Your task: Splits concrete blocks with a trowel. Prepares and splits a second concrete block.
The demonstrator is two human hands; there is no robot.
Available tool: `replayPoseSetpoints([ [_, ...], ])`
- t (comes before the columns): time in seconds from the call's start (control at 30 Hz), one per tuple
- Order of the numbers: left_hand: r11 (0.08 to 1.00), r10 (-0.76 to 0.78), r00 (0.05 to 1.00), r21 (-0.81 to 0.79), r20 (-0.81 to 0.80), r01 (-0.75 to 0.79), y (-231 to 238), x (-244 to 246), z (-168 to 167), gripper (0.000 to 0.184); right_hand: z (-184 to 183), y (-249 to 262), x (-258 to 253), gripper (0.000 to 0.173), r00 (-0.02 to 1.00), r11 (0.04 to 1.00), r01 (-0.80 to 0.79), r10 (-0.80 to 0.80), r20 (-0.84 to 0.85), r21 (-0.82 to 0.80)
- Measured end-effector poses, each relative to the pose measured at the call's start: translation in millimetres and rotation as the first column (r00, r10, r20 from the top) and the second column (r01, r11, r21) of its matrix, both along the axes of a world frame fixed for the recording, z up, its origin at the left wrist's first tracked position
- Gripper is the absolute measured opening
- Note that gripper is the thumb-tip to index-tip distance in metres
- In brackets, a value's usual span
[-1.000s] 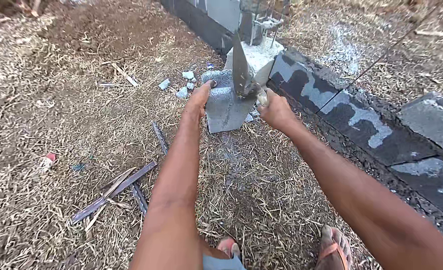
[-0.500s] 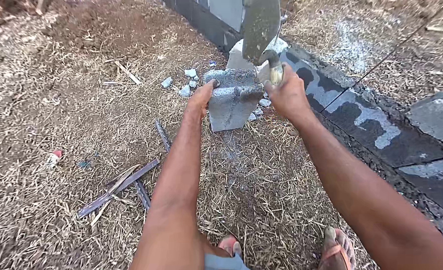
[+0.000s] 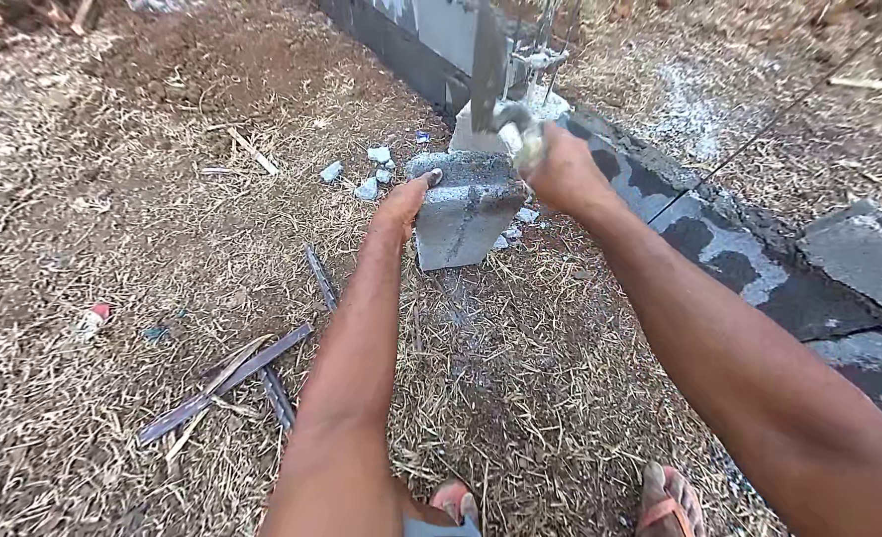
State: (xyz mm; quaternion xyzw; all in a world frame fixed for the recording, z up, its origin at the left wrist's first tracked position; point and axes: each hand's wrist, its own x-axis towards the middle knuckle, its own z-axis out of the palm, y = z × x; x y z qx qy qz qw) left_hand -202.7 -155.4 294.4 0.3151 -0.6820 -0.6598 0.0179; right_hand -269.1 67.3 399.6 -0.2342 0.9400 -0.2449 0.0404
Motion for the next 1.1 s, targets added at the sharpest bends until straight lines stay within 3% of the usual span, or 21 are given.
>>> replayPoseSetpoints([
  [0.07, 1.000, 0.011, 1.000, 0.009, 0.005, -0.011, 1, 1, -2, 0.063, -4, -4, 4, 0.053, 0.998, 0.995, 0.060, -0.061, -0.018, -0.076],
  [0.2, 0.999, 0.018, 1.000, 0.037, -0.013, -0.017, 0, 1, -2, 0.063, -19, -1, -14, 0.048, 0.982, 0.999, -0.001, -0.009, 0.187, 0.052],
  [0.33, 0.999, 0.011, 1.000, 0.044, -0.013, -0.010, 0, 3, -6, 0.061, -17, -3, -15, 0.048, 0.965, 0.951, 0.137, -0.065, 0.256, -0.276],
  [0.5, 1.000, 0.012, 1.000, 0.019, 0.000, -0.012, 2, 6, 1, 0.062, -21, -3, -16, 0.047, 0.968, 0.998, 0.001, -0.016, 0.252, 0.058],
  [0.73, 1.000, 0.015, 0.999, -0.008, 0.031, -0.015, 0, 2, 1, 0.066, 17, -14, 5, 0.051, 0.999, 0.989, 0.018, -0.023, -0.035, -0.146],
  [0.9, 0.999, 0.025, 0.999, 0.021, 0.024, -0.025, 1, 3, 1, 0.063, -12, -10, 4, 0.046, 0.999, 0.977, -0.040, 0.040, 0.006, 0.211],
  [1.03, 0.999, 0.035, 0.999, 0.041, 0.015, -0.035, -1, 2, -5, 0.062, -8, -9, 20, 0.048, 0.995, 0.999, 0.035, -0.031, -0.097, 0.040],
  [1.1, 0.999, 0.028, 1.000, 0.040, -0.001, -0.028, -3, 1, -6, 0.062, -18, -12, 15, 0.050, 0.999, 0.994, 0.022, -0.017, -0.047, 0.109],
])
